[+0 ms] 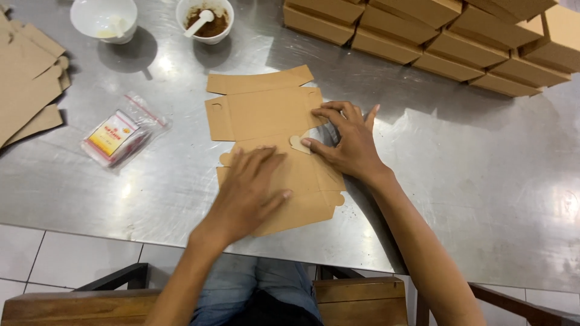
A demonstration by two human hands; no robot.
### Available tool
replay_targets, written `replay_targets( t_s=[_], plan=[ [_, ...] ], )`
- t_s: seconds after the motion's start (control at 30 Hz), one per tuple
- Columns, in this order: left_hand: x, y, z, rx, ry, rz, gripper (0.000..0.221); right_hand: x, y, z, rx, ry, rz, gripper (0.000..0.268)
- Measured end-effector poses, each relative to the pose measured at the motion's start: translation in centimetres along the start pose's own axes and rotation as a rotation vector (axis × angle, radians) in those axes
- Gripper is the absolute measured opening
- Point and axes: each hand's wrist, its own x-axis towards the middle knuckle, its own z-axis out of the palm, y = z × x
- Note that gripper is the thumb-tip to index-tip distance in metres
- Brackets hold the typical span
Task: Assembling a cardboard food box from a flat cutout by folding and tucking flaps.
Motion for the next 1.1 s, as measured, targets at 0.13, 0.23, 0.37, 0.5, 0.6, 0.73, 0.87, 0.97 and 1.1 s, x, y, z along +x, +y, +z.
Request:
replay_targets(
  t_s=[0.13, 0.23, 0.37, 0.5, 0.6, 0.73, 0.87, 0.97, 1.1],
  plan=[
    [-2.4, -3.7, -1.1, 0.100, 0.287, -0.016, 0.055, -0.1, -0.1, 1.1, -0.039, 0.042, 0.024, 0.045],
    [-4.2, -4.8, -2.7, 0.135, 0.433, -0.156, 0.054, 0.2, -0.5, 1.9, -0.095, 0.067, 0.022, 0.040],
    [-4.3, -5.0, -3.2, 0.084, 0.424, -0.200, 0.044, 0.9, -1.4, 3.8, -0.126, 0.057, -0.116, 0.047],
    [-3.7, -4.6, -3.9, -0.021, 0.379, -0.282, 0.037, 0.9, -6.0, 4.8, -0.085, -0.040, -0.269, 0.053],
    [-3.0, -5.3, -3.9, -0.034, 0.390, -0.272, 0.035, 1.2, -5.7, 6.9, -0.026, -0.075, -0.211, 0.038],
    [-2.6, -6.1, -4.4, -0.020, 0.425, -0.212, 0.044, 0.9, -6.8, 6.7, -0.043, -0.080, -0.183, 0.034],
    [-2.6, -5.9, -5.0, -0.105, 0.478, -0.148, 0.050, 0.8, -6.8, 6.8, -0.058, -0.059, -0.196, 0.047],
    [-2.2, -6.0, -4.4, -0.185, 0.469, -0.086, 0.046, 0.7, -6.7, 6.7, -0.059, -0.057, -0.211, 0.057],
    [-1.7, -5.6, -4.7, -0.205, 0.429, 0.051, 0.053, 0.6, -6.8, 6.7, -0.006, -0.060, -0.236, 0.057]
  ],
)
